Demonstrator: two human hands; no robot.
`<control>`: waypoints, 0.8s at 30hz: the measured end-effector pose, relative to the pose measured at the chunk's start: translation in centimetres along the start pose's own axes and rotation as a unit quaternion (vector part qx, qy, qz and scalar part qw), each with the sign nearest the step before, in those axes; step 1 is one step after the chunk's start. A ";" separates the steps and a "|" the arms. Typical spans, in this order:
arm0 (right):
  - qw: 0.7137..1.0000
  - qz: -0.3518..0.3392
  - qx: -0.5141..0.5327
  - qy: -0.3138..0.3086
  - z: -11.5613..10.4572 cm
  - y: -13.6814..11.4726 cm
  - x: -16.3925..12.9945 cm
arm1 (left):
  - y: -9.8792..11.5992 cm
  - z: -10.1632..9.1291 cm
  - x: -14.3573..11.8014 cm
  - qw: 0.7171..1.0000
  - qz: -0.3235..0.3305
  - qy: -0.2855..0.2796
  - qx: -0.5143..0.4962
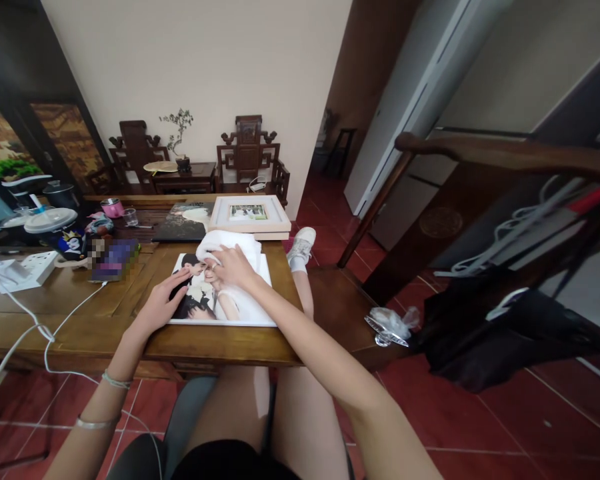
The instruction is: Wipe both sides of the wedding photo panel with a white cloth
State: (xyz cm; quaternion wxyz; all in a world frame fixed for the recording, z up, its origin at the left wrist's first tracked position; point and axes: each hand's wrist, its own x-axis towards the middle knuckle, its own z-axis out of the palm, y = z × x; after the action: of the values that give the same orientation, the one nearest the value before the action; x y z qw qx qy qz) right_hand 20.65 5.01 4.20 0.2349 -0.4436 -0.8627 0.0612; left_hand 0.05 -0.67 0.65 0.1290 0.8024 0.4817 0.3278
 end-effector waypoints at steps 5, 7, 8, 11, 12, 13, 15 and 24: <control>0.999 -0.001 -0.040 -0.002 0.4 -2.6 -2.7 | 0.2 0.0 0.0 1.000 0.004 0.000 -0.009; 0.999 -0.026 -0.033 -0.004 0.2 -3.9 -5.2 | 0.2 0.1 0.0 1.000 0.007 0.000 -0.015; 0.999 -0.038 -0.022 -0.010 -0.1 -4.5 -6.6 | 0.2 0.1 0.0 1.000 0.008 -0.001 -0.017; 0.996 -0.069 0.020 -0.049 -1.4 -6.0 -10.5 | 0.2 0.1 0.1 1.000 0.008 -0.002 -0.016; 0.994 -0.080 0.032 -0.064 -2.0 -6.2 -11.6 | 0.2 0.1 0.1 1.000 0.008 -0.002 -0.015; 0.992 -0.093 0.041 -0.078 -2.5 -6.4 -12.5 | 0.1 0.1 0.0 1.000 0.008 -0.002 -0.012; 0.987 -0.115 0.050 -0.102 -3.5 -6.2 -13.8 | 0.1 0.2 0.0 1.000 0.008 -0.003 -0.007; 0.997 -0.028 0.014 -0.070 -3.8 -2.0 -11.3 | 0.1 0.2 -0.1 1.000 0.003 -0.001 -0.007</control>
State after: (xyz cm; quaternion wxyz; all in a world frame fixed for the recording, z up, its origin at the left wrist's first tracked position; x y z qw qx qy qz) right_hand 26.51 -5.54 4.18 0.1815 -0.4108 -0.8881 0.0978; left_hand 0.22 -0.80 0.56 0.1345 0.8029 0.4771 0.3311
